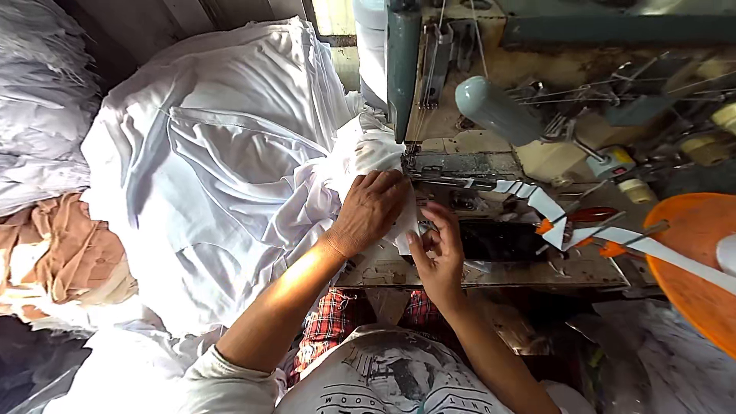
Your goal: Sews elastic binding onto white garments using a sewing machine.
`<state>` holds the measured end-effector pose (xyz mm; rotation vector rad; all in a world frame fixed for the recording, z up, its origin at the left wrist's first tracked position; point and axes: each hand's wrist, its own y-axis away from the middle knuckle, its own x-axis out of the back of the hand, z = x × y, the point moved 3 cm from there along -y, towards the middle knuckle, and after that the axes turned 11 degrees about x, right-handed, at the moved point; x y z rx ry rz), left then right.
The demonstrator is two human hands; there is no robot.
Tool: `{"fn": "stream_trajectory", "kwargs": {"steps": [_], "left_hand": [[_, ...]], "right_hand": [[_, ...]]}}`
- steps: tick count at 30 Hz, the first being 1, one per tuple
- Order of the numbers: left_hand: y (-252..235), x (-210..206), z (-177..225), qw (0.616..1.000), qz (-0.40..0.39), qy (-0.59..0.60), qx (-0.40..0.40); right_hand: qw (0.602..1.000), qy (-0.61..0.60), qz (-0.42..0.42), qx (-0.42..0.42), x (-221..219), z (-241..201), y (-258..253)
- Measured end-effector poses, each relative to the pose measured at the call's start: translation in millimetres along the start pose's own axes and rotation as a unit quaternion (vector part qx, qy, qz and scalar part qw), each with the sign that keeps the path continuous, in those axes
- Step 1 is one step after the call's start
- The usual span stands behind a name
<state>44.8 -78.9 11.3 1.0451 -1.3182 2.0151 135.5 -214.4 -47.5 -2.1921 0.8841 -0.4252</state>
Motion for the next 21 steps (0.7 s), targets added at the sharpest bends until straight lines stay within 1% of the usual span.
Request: {"fn": "stream_trajectory", "kwargs": {"steps": [2, 5, 6, 11, 14, 16, 21], "left_hand": [[-0.4, -1.9, -1.0, 1.0, -0.002, 0.003, 0.008], [-1.2, -4.2, -2.3, 1.0, -0.006, -0.003, 0.008], [-1.8, -4.4, -3.0, 1.0, -0.006, -0.004, 0.007], [3.0, -5.3, -2.2, 1.0, -0.004, -0.027, -0.001], [11.9, -6.2, 4.0, 0.999, 0.018, -0.035, 0.009], [15.2, -7.1, 4.3, 0.999, 0.015, -0.038, 0.022], [11.5, -4.3, 0.4, 1.0, -0.014, -0.016, 0.017]], "right_hand": [[0.998, -0.05, 0.019, -0.027, 1.2, 3.7, 8.3], [0.984, -0.116, 0.032, -0.131, 2.7, 5.9, 9.7], [0.979, -0.128, 0.037, -0.152, 3.8, 6.7, 8.1], [0.976, -0.144, 0.03, -0.159, 7.3, 8.6, 6.0], [0.965, -0.166, 0.022, -0.204, 8.9, 8.8, 5.4], [0.957, -0.178, 0.027, -0.225, 9.0, 8.5, 3.6], [0.963, -0.179, 0.015, -0.203, 13.7, 9.0, 1.2]]}}
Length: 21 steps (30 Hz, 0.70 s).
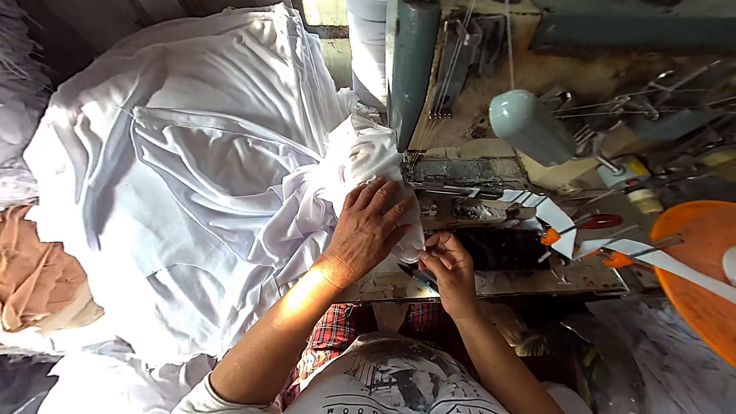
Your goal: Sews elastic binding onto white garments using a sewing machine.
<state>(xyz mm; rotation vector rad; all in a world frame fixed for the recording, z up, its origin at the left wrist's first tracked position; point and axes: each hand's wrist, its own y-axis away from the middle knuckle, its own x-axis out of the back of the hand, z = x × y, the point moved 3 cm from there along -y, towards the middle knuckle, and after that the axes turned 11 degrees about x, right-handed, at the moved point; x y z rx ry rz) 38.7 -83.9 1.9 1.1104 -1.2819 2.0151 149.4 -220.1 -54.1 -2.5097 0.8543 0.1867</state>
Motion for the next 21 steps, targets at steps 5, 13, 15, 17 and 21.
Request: {"fn": "stream_trajectory", "kwargs": {"steps": [5, 13, 15, 17, 21], "left_hand": [[-5.9, 3.1, -6.5, 1.0, -0.021, 0.007, -0.012], [-7.3, 12.6, 4.7, 0.999, 0.004, 0.006, -0.036], [5.3, 3.7, 17.7, 0.999, 0.025, -0.022, -0.026], [13.1, -9.4, 18.5, 0.999, 0.021, -0.039, -0.004], [14.8, -15.8, 7.4, 0.999, 0.021, -0.028, -0.004]], "right_hand": [[1.0, 0.01, -0.01, 0.026, -2.3, -1.9, -2.8], [1.0, -0.006, 0.008, -0.018, -8.1, -2.2, -11.7], [0.999, -0.017, 0.006, -0.033, -7.0, -1.5, -9.7], [0.999, -0.01, -0.002, -0.03, -2.4, -2.9, -5.5], [0.991, 0.114, -0.02, 0.072, 20.4, -20.8, 9.7]]}}
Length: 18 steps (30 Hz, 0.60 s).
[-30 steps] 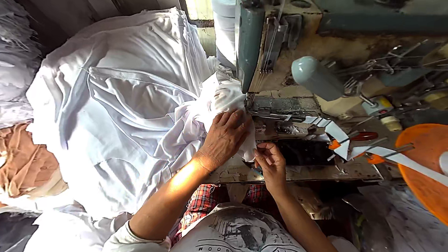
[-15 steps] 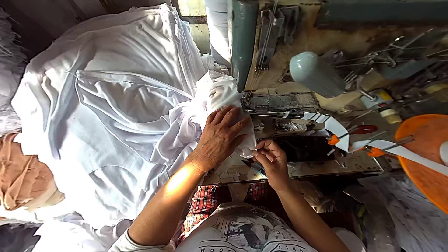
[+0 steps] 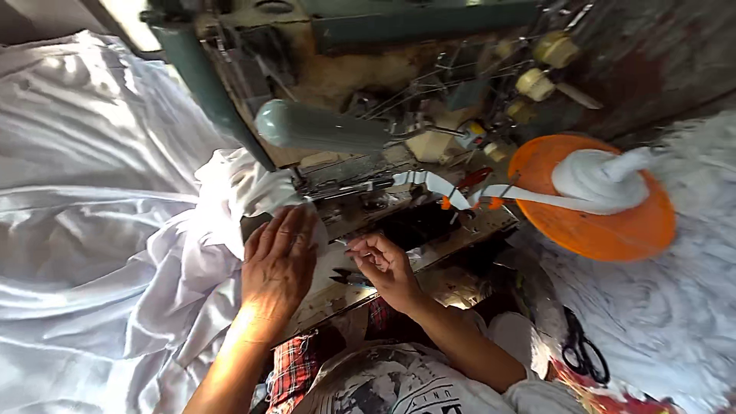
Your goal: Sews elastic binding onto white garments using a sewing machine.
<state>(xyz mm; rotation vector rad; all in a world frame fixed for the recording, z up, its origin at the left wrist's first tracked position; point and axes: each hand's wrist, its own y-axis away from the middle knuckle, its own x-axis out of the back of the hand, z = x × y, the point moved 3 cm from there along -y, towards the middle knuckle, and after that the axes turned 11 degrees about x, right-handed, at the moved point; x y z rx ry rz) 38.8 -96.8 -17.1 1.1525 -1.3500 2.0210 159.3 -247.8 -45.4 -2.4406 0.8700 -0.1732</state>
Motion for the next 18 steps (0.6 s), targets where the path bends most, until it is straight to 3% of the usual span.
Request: {"fn": "stream_trajectory", "kwargs": {"steps": [3, 5, 9, 12, 14, 18], "left_hand": [[0.0, 2.9, -3.9, 1.0, -0.006, 0.016, -0.006], [-0.5, 4.2, -5.5, 1.0, -0.002, 0.019, -0.006], [0.4, 3.3, -6.2, 1.0, 0.006, 0.026, -0.012], [0.7, 4.6, -5.2, 0.999, 0.013, 0.027, -0.011], [0.7, 5.4, -4.5, 0.999, 0.013, 0.03, -0.01], [1.6, 7.7, -6.2, 0.999, -0.004, 0.048, -0.002]], "right_hand": [[0.978, 0.176, 0.015, 0.113, 44.7, -16.9, 16.9], [0.947, 0.284, 0.046, 0.145, 83.5, -28.7, 25.9], [0.86, 0.475, 0.11, 0.148, 158.2, -65.0, 28.2], [0.786, 0.596, 0.099, 0.128, 190.5, -101.3, 12.1], [0.793, 0.605, 0.062, 0.052, 203.8, -116.6, -5.1], [0.858, 0.507, -0.045, -0.074, 223.4, -106.1, -39.8]]}}
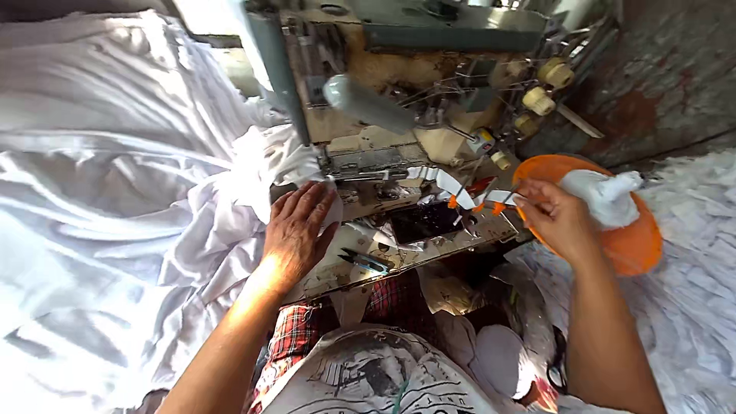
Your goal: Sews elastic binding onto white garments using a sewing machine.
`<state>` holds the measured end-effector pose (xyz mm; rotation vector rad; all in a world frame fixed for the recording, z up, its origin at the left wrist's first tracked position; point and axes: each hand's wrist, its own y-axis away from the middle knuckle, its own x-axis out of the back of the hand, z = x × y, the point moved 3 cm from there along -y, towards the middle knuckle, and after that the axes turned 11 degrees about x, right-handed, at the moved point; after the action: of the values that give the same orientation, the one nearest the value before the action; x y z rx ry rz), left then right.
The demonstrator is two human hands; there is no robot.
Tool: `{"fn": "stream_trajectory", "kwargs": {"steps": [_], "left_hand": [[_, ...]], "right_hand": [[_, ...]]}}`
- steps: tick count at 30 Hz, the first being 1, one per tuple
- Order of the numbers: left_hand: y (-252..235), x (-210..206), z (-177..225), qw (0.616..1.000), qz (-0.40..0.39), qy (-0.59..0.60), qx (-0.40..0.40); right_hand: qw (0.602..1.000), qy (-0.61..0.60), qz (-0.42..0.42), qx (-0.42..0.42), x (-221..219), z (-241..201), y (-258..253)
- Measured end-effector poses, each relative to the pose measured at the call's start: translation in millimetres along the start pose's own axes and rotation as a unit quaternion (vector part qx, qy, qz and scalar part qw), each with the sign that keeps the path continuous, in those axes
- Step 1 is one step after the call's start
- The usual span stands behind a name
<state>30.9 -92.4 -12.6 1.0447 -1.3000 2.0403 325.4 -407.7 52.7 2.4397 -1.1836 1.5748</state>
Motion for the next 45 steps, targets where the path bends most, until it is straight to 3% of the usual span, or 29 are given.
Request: {"fn": "stream_trajectory", "kwargs": {"steps": [8, 12, 15, 20, 25, 30, 34, 36, 41, 45], "left_hand": [[2.2, -1.5, 5.4, 1.0, 0.003, -0.006, 0.005], [15.3, 7.9, 8.8, 0.999, 0.047, 0.017, -0.02], [40.8, 15.4, 3.7, 0.992, 0.113, 0.042, -0.031], [59.8, 13.7, -13.8, 0.994, 0.092, 0.016, -0.055], [40.5, 25.2, -45.1, 0.998, 0.052, -0.022, 0.017], [24.7, 31.0, -70.3, 0.999, 0.027, 0.001, 0.022], [20.6, 36.0, -82.1, 1.0, -0.009, 0.011, 0.018], [22.7, 55.1, -71.2, 0.999, -0.016, 0.028, -0.006], [30.4, 117.3, -26.7, 0.993, -0.067, 0.082, -0.061], [22.7, 93.5, -56.3, 0.997, -0.059, 0.021, -0.035]], "right_hand": [[0.987, 0.152, 0.044, 0.035, 17.8, 2.9, 8.9], [0.971, 0.186, 0.149, 0.025, 3.4, -27.3, 32.9], [0.963, 0.105, 0.197, 0.154, -34.8, -66.5, 50.0], [0.955, -0.077, 0.049, 0.281, -132.8, -117.3, 48.6], [0.931, -0.181, -0.02, 0.315, -180.5, -156.1, 45.7], [0.915, -0.227, -0.051, 0.329, -200.4, -180.1, 38.6], [0.916, -0.217, -0.009, 0.337, -212.0, -194.3, 25.7], [0.913, -0.202, 0.014, 0.353, -216.3, -196.6, 17.6], [0.916, -0.183, -0.022, 0.355, -208.7, -192.9, 3.3], [0.921, -0.181, 0.022, 0.344, -206.7, -182.7, 0.2]]}}
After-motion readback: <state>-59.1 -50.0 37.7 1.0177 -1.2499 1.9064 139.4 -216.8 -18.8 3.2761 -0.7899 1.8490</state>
